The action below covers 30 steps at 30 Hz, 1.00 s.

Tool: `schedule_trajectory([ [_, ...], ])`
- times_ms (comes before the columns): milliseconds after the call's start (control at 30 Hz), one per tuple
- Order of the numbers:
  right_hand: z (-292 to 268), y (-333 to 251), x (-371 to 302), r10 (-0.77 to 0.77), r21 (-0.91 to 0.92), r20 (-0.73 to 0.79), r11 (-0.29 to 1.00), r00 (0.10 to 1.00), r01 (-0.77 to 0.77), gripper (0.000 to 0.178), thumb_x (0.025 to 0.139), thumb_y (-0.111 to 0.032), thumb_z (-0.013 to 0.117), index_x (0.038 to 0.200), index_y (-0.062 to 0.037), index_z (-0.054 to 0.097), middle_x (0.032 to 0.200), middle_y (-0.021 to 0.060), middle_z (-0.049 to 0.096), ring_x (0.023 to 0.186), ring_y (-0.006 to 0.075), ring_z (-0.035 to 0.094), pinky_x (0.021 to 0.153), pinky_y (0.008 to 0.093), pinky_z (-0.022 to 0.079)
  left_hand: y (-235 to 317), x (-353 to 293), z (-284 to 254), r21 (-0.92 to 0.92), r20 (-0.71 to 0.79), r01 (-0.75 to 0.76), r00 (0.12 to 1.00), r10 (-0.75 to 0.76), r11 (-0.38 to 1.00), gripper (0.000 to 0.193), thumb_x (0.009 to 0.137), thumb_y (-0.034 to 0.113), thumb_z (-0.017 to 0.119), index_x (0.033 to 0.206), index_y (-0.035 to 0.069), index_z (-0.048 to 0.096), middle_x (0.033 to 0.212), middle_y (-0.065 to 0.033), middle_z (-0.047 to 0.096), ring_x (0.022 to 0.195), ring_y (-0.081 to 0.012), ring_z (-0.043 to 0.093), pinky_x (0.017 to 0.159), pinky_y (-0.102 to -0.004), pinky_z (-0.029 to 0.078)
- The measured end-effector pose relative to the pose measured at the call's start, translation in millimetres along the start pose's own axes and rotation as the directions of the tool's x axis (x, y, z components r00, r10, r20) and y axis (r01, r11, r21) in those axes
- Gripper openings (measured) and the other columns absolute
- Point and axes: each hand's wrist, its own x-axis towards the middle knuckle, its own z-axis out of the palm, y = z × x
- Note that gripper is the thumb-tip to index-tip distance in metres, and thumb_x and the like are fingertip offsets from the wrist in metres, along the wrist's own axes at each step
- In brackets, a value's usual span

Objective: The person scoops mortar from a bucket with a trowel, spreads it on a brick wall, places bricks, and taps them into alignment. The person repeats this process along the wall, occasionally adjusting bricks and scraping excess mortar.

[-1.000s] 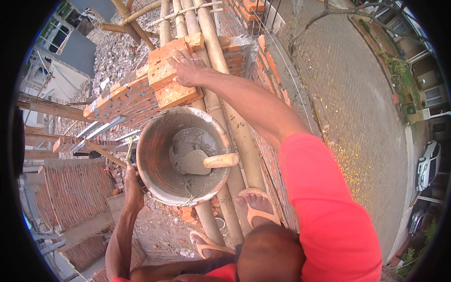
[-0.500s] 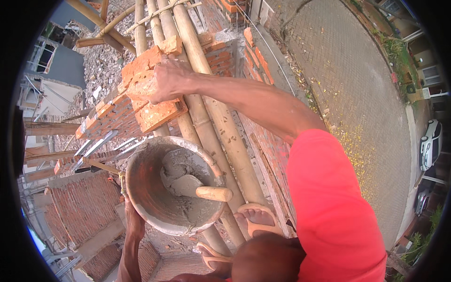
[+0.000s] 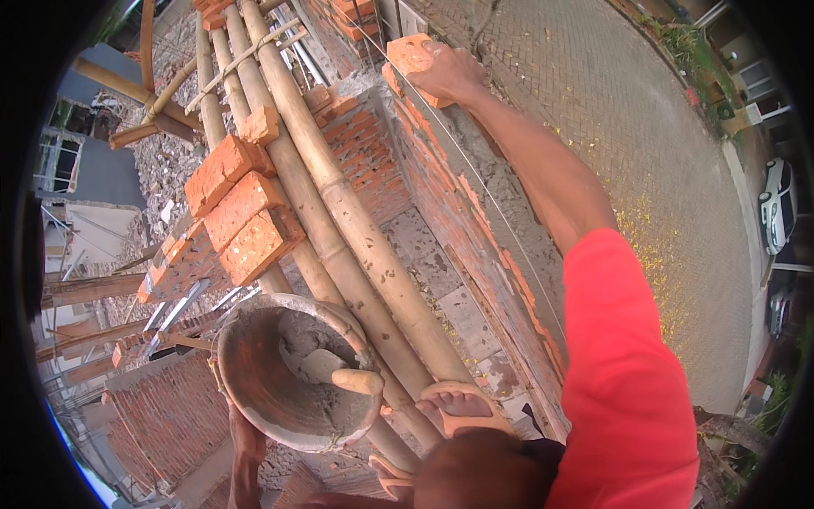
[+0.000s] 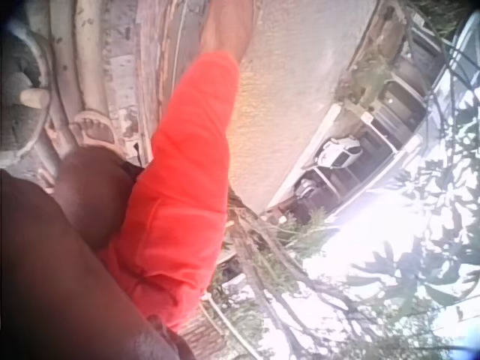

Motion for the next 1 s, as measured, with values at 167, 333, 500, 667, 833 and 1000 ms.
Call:
schedule_trajectory([
  [167,26,-13,9,0.042,0.013,0.044,0.999,0.998,-0.043,0.090,0.065,-0.055,0.077,0.147,-0.0220,0.061,0.119,0.0189,0.075,0.110,0.0361,0.072,0.091,0.0500,0.059,4,-2,1,-0.011,-0.004,0.022,1.000,-0.023,1.000,0.069,0.110,0.058,0.036,0.158,0.008,0.036,0.154,-0.0103,0.049,0.140,-0.0257,0.047,0.118,-0.0408,0.040],
  [333,26,-20,12,0.029,-0.017,0.103,0.999,0.994,-0.027,0.089,0.066,-0.055,0.076,0.145,-0.0173,0.062,0.119,0.0208,0.074,0.109,0.0371,0.072,0.090,0.0513,0.059,-5,3,-8,0.026,-0.032,-0.005,0.999,0.005,1.000,0.068,0.110,0.058,0.036,0.157,0.009,0.038,0.154,-0.0096,0.049,0.140,-0.0258,0.047,0.118,-0.0404,0.040],
  [500,27,-18,10,-0.051,-0.005,0.079,0.999,0.996,0.052,0.079,0.069,-0.058,0.080,0.131,-0.0094,0.068,0.112,0.0185,0.075,0.103,0.0378,0.074,0.083,0.0500,0.061,-4,2,-7,0.011,-0.015,0.021,1.000,-0.020,1.000,0.068,0.111,0.058,0.035,0.157,0.009,0.038,0.154,-0.0094,0.049,0.140,-0.0261,0.047,0.117,-0.0407,0.040],
  [667,22,-3,2,-0.115,-0.036,0.026,0.993,0.993,0.116,0.082,0.072,-0.061,0.080,0.134,-0.0086,0.068,0.115,0.0193,0.074,0.108,0.0387,0.072,0.088,0.0508,0.060,0,2,-4,-0.013,-0.002,-0.005,1.000,0.005,1.000,0.072,0.109,0.062,0.034,0.160,0.010,0.034,0.156,-0.0093,0.047,0.142,-0.0277,0.046,0.118,-0.0424,0.040],
  [833,16,11,-5,-0.110,0.148,0.105,0.984,0.988,0.094,0.066,0.075,-0.045,0.074,0.134,-0.0164,0.071,0.120,0.0206,0.073,0.111,0.0377,0.071,0.092,0.0492,0.059,10,-8,-16,0.116,0.028,0.007,1.000,-0.010,0.993,0.073,0.109,0.064,0.032,0.161,0.014,0.031,0.159,-0.0081,0.045,0.143,-0.0288,0.045,0.118,-0.0450,0.040],
  [1000,26,11,-7,-0.124,0.211,0.005,0.970,0.992,0.120,0.051,0.075,-0.033,0.074,0.122,-0.0130,0.075,0.109,0.0221,0.074,0.102,0.0388,0.073,0.088,0.0503,0.059,25,-24,-24,0.177,-0.007,0.082,0.997,-0.082,0.981,0.068,0.110,0.062,0.030,0.160,0.016,0.034,0.159,-0.0077,0.045,0.143,-0.0286,0.046,0.116,-0.0467,0.042],
])
